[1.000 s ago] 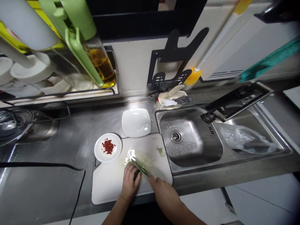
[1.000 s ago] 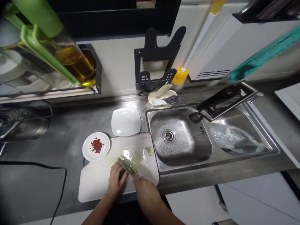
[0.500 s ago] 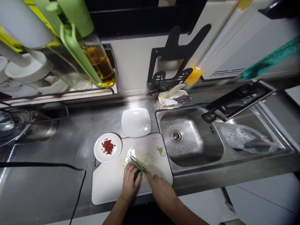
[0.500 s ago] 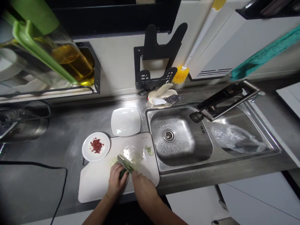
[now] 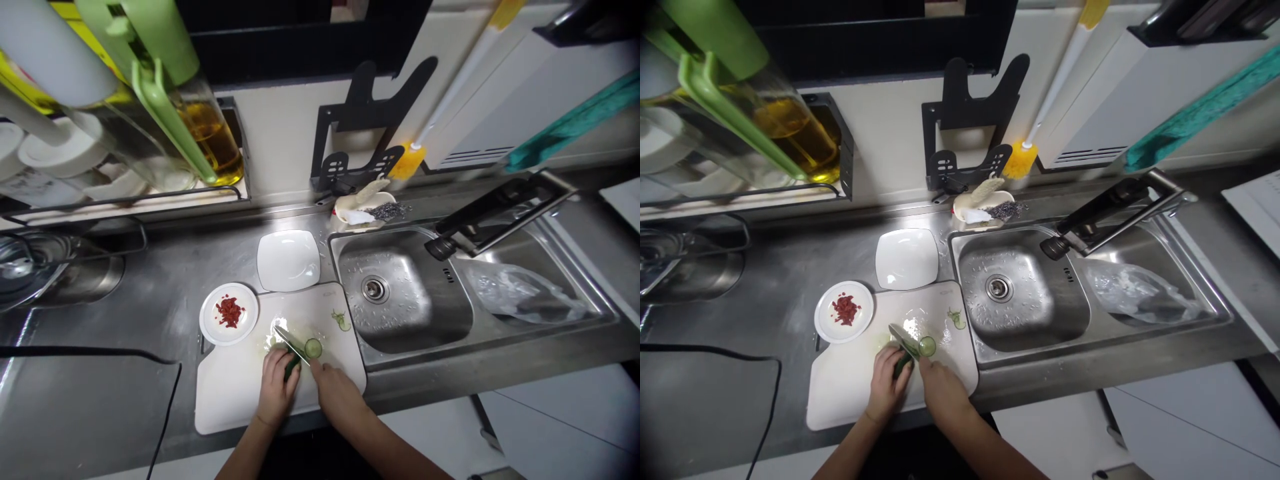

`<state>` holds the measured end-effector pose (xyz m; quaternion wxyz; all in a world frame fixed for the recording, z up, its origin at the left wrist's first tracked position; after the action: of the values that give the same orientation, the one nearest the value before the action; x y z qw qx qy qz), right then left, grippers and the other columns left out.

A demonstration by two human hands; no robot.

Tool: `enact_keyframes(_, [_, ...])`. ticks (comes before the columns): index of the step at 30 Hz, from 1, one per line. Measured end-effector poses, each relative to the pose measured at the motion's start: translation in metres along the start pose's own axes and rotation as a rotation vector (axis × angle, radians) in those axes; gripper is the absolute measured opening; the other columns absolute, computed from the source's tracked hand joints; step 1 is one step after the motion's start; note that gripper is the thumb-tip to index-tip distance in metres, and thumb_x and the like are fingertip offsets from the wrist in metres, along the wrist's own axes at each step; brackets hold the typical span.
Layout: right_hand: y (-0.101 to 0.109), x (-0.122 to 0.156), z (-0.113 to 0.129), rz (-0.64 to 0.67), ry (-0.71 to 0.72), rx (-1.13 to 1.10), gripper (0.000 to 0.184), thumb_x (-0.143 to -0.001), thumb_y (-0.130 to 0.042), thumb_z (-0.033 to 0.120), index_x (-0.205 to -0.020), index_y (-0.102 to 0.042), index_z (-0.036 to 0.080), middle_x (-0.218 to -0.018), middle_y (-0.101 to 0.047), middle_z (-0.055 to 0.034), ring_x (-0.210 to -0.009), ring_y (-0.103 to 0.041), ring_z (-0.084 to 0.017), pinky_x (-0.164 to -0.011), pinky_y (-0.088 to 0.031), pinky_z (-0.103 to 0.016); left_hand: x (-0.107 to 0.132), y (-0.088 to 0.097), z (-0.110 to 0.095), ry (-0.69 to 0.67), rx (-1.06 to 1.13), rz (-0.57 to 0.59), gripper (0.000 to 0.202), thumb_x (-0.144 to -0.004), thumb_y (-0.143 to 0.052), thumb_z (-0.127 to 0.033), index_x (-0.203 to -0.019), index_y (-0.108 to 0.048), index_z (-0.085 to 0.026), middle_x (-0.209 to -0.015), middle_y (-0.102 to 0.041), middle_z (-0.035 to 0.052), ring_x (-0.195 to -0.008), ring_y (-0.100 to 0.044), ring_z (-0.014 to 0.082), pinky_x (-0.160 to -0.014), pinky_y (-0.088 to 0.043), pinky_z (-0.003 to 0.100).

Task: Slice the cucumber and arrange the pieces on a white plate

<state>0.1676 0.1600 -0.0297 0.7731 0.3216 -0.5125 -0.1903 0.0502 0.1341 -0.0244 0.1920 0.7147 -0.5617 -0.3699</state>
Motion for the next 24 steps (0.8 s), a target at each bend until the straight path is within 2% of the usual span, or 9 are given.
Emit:
enact_keyframes(9, [0.004, 0.012, -0.030, -0.028, -0.085, -0.091, 0.048, -0.083, -0.031, 0.003, -0.127, -0.048, 0.015, -0.090, -0.067, -0.0088, -0.083, -0.063, -0.019, -0.066, -0.041, -0.023, 0.004, -0.001, 0.004, 0.001, -0.017, -0.001, 0.020, -0.084, -0.055, -0.021, -0.104, -0.057, -0.018, -0.103, -0.059, 0.0091, -0.101, -0.057, 0.0206, -0.088, -0.051, 0.042])
enact_keyframes(18, [0.008, 0.042, -0.013, 0.002, -0.050, 0.040, 0.052, -0.080, -0.030, -0.003, -0.122, -0.051, 0.019, -0.091, -0.067, -0.0092, -0.081, -0.065, -0.020, -0.062, -0.042, -0.023, 0.003, 0.002, 0.001, -0.005, -0.018, -0.026, 0.021, -0.084, -0.056, -0.021, -0.104, -0.055, -0.018, -0.104, -0.057, 0.0091, -0.101, -0.056, 0.0199, -0.088, -0.051, 0.041])
enact_keyframes(24, [0.010, 0.054, -0.013, 0.012, -0.056, 0.042, 0.054, -0.080, -0.028, -0.005, -0.122, -0.050, 0.020, -0.093, -0.066, -0.0087, -0.079, -0.065, -0.019, -0.062, -0.043, -0.023, 0.002, 0.004, -0.001, -0.014, -0.036, -0.020, 0.020, -0.084, -0.056, -0.022, -0.104, -0.054, -0.017, -0.106, -0.057, 0.0100, -0.104, -0.055, 0.0211, -0.088, -0.051, 0.042])
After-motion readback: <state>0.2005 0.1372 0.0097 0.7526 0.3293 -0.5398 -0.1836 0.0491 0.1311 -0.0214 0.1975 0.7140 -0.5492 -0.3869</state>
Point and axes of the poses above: each hand's wrist, its own x-axis away from the middle knuckle, its own y-axis out of the back of the hand, z = x × y, the point moved 10 cm from there along -x, towards the middle knuckle
